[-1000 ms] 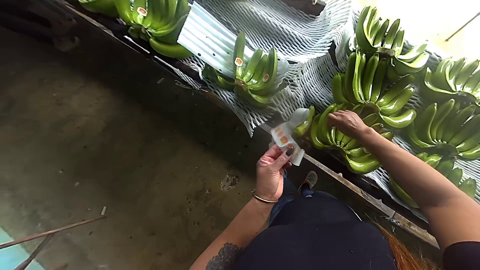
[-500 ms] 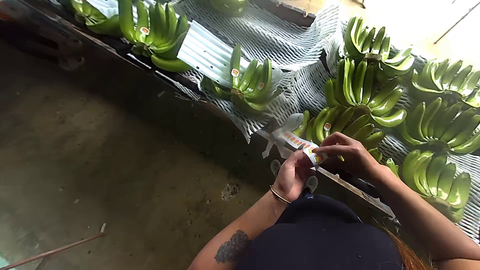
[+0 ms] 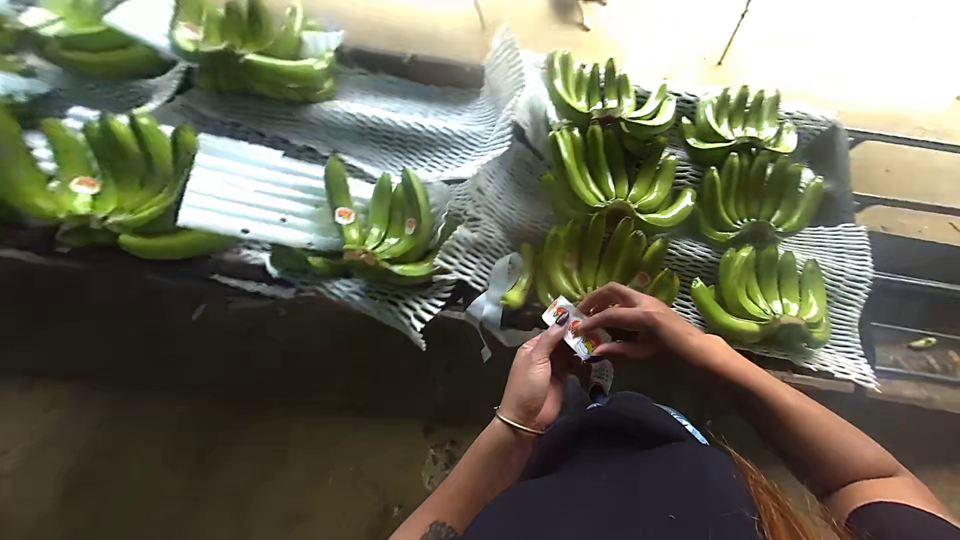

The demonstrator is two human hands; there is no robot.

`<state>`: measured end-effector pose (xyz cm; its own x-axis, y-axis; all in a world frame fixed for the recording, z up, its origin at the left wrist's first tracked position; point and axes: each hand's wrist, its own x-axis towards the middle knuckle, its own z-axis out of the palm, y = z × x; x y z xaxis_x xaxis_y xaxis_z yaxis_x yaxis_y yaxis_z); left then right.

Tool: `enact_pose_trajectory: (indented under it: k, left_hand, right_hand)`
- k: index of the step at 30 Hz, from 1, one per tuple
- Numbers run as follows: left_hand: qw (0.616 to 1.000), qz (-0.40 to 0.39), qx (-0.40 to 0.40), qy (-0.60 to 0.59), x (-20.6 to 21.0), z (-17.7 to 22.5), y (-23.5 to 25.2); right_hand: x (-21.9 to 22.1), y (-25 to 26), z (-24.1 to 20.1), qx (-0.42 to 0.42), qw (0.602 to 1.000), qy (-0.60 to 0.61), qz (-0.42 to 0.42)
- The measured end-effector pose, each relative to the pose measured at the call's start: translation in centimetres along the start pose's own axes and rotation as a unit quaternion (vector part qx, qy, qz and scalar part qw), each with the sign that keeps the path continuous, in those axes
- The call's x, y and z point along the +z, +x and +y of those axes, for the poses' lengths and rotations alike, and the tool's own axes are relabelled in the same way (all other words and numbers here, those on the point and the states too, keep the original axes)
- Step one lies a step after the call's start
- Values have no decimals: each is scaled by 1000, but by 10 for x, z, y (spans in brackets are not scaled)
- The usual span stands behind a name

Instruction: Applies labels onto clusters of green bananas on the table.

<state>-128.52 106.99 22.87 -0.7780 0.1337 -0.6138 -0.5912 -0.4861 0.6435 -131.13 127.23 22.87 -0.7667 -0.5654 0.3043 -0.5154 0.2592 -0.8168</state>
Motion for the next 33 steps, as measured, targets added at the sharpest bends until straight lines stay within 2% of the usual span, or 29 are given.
enact_pose_trajectory:
  k: [4,10,12,14,16,18,20,23,25,28,33]
  left_hand:
    - [999,-26,-43,16,10,2,3]
    - [994,-52,-97,-4,21,-15,3]
    - [996,-35,-84,6,27,-24,1]
    - [999,-12,-41,30,35,-30,-1]
    - [998,-13,11,65,39,-36,-2]
    - [991,-13,68,115,48,-45,-2]
    - [983,-9,114,146,65,-60,-3]
    - [978,-8,145,149,101,-87,-5]
    - [981,-9,149,125,127,-107,-7]
    - [985,-5,146,93,158,-134,-10]
    - [978,45,167,116,183,-163,-12]
  right_hand:
    - [10,-14,-6,16,995,-30,98]
    - [5,-42,-16,38,984,53,165]
    - [-5,-52,-19,21,978,99,185]
    - [-39,-66,-17,21,976,110,186]
    - [-89,-89,0,63,982,55,170]
    - [-140,-123,36,154,974,-112,125]
    - [-180,-162,82,271,928,-253,33]
    - [-216,-202,136,354,884,-290,-92]
    - [-228,-215,154,354,883,-275,-138]
    - [-232,-232,176,310,893,-283,-162]
    - [-238,-238,178,235,907,-335,-96]
